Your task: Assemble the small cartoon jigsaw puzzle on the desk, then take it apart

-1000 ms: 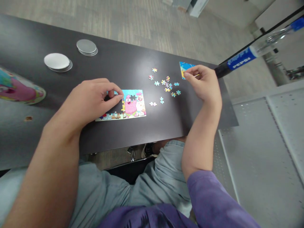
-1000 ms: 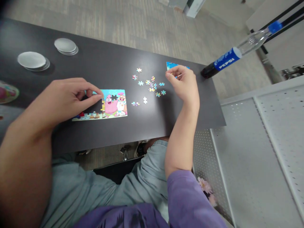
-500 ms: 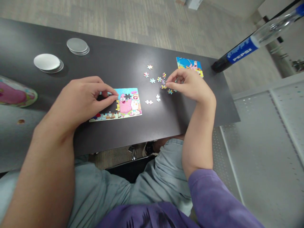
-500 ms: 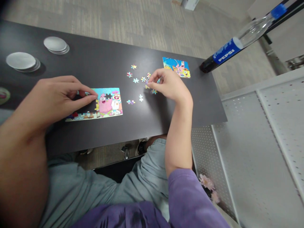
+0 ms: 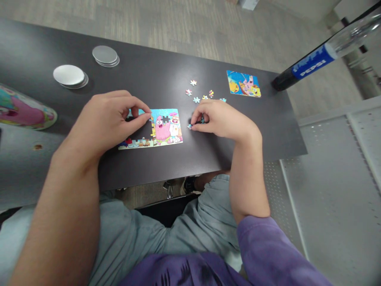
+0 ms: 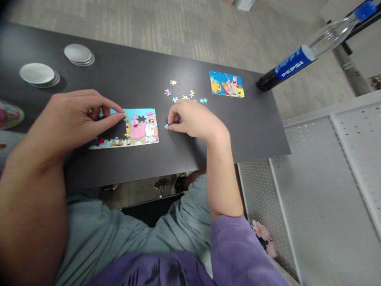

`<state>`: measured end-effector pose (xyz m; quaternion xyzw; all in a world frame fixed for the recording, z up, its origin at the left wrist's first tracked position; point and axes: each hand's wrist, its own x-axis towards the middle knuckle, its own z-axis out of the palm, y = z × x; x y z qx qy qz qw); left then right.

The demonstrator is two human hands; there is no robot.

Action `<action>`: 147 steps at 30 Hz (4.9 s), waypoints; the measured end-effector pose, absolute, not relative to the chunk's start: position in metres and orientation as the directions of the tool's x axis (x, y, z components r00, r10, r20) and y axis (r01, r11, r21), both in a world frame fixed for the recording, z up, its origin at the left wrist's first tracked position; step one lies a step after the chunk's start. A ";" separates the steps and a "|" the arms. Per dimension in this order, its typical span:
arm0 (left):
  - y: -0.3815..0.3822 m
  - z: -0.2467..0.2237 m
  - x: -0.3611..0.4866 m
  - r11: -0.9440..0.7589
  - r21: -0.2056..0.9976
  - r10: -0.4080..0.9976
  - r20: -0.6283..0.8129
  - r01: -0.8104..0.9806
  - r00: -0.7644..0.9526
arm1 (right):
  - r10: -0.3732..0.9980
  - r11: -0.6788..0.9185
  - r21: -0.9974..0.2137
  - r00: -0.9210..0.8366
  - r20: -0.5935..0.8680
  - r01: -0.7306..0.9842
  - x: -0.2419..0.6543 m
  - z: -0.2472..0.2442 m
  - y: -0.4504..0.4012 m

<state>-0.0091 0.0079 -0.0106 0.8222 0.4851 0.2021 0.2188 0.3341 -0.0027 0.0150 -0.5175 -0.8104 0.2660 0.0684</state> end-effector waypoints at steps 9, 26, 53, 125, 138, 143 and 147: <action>0.010 -0.009 -0.013 -0.413 0.570 0.892 0.099 0.710 0.440 | 0.937 0.229 -0.594 -0.340 -0.080 0.771 0.350 0.022 0.001; 0.012 -0.007 -0.008 -0.395 0.538 0.903 0.080 0.745 0.421 | 0.950 0.102 -0.606 0.104 0.295 0.789 0.395 -0.019 0.046; 0.010 -0.010 -0.010 -0.390 0.569 0.904 0.087 0.724 0.419 | 0.968 -0.200 -0.587 0.250 0.004 0.785 0.428 -0.013 0.032; -0.001 -0.015 0.001 -0.588 0.609 0.808 0.460 0.532 0.367 | 0.948 0.007 -0.999 -0.316 0.023 -0.053 0.267 -0.007 0.004; -0.001 -0.016 0.001 -0.633 0.578 0.774 0.475 0.516 0.417 | 0.944 0.042 -0.999 -0.329 0.031 0.026 0.277 -0.009 0.006; 0.003 -0.019 -0.002 -0.642 0.580 0.766 0.449 0.501 0.460 | 0.931 0.073 -0.994 -0.363 0.040 0.079 0.277 -0.010 0.009; 0.009 -0.022 -0.009 -0.555 0.623 0.829 0.356 0.551 0.432 | 0.927 0.080 -0.957 -0.374 -0.032 0.280 0.281 -0.016 0.013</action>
